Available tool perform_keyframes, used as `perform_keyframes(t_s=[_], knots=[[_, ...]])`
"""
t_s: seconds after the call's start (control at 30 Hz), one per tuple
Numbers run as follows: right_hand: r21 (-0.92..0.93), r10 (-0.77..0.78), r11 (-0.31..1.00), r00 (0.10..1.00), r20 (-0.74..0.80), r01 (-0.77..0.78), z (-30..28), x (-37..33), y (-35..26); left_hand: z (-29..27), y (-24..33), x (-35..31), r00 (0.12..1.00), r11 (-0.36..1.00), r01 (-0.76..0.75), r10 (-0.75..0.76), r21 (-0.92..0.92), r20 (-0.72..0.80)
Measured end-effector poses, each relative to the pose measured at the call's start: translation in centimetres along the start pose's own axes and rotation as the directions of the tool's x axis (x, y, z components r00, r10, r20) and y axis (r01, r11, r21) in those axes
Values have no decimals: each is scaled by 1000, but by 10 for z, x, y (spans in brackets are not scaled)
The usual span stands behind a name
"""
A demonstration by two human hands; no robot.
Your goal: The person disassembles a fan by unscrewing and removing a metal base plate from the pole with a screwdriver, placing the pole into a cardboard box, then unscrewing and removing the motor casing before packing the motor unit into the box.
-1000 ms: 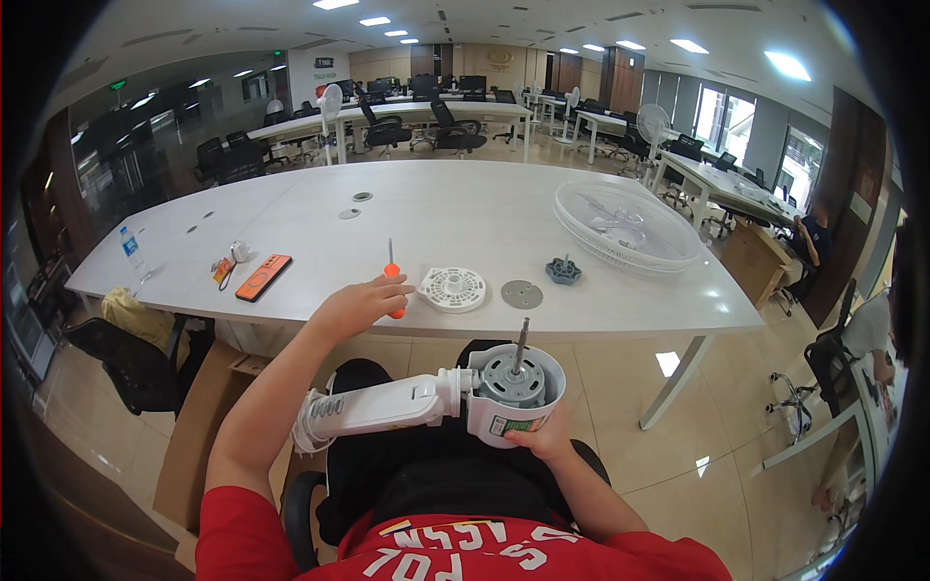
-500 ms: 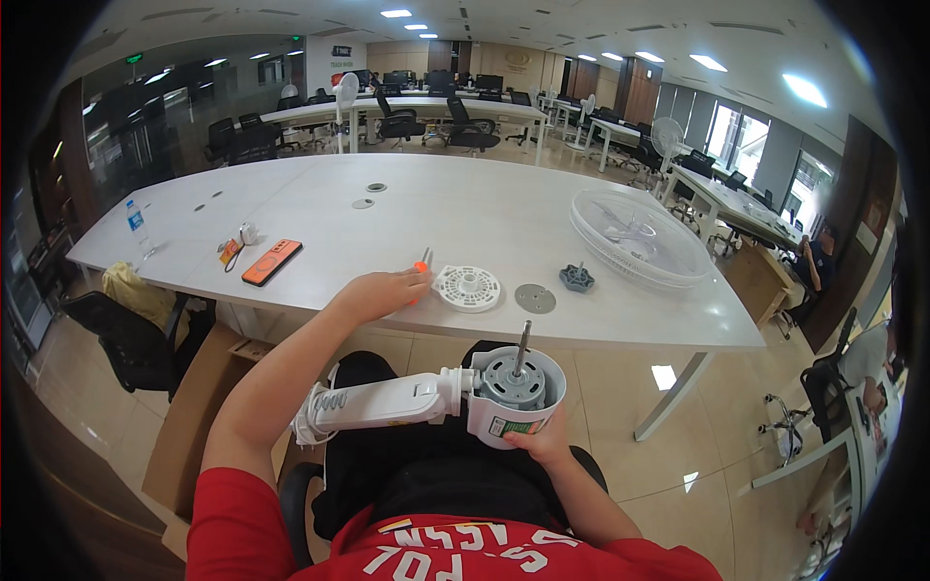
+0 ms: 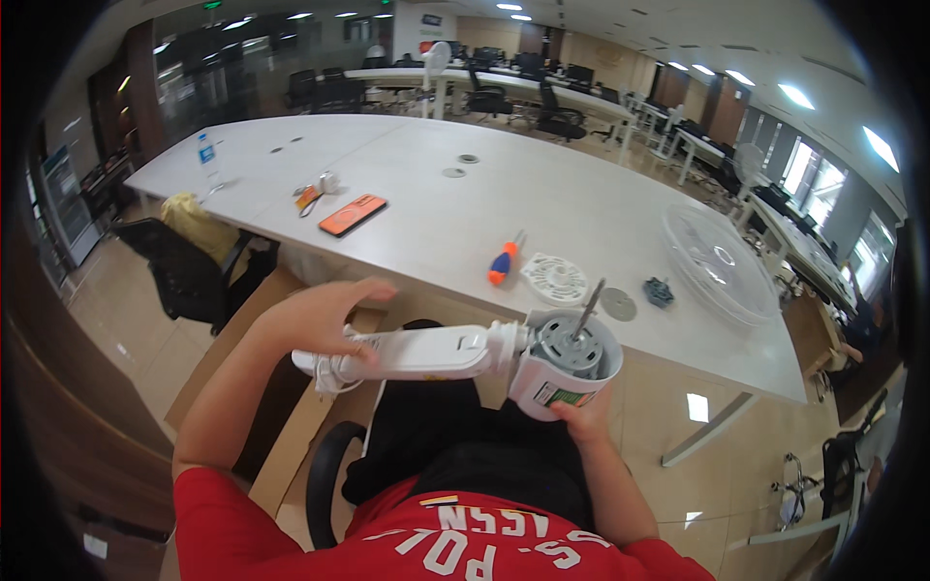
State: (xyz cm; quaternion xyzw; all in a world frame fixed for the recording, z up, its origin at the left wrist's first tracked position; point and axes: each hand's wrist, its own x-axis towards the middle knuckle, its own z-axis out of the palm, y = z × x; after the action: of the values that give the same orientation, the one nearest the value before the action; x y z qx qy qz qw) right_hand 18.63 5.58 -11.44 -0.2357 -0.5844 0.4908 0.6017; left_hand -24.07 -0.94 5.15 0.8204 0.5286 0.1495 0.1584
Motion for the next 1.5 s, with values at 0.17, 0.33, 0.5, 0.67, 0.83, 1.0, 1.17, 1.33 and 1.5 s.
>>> perform_keyframes(t_s=[0.17,0.33,0.5,0.67,0.83,1.0,1.17,1.33,1.5], knots=[[91,85,990,976,198,-105,63,54,15,22,-37,-108,967,981,184,-169,62,-192],[68,73,991,903,423,-112,172,101,42,24,-71,-187,864,896,444,-433,-18,-255],[2,186,968,726,662,-250,289,120,93,47,-125,-243,796,835,538,-549,-118,-255],[-133,162,987,489,857,-93,376,143,178,100,-190,-275,644,700,562,-705,-441,-298],[-167,170,985,250,953,-31,455,170,232,155,-239,-292,456,588,646,-809,-488,-371],[-301,285,951,172,943,76,477,174,306,201,-284,-288,346,482,752,-869,-450,-353],[-376,352,924,226,908,70,473,158,352,247,-323,-278,220,285,829,-957,-481,-188],[-531,498,809,184,847,251,474,139,376,297,-349,-280,230,322,825,-942,-464,-244],[-564,509,770,246,825,299,472,140,348,332,-373,-279,257,307,839,-951,-449,-170]])
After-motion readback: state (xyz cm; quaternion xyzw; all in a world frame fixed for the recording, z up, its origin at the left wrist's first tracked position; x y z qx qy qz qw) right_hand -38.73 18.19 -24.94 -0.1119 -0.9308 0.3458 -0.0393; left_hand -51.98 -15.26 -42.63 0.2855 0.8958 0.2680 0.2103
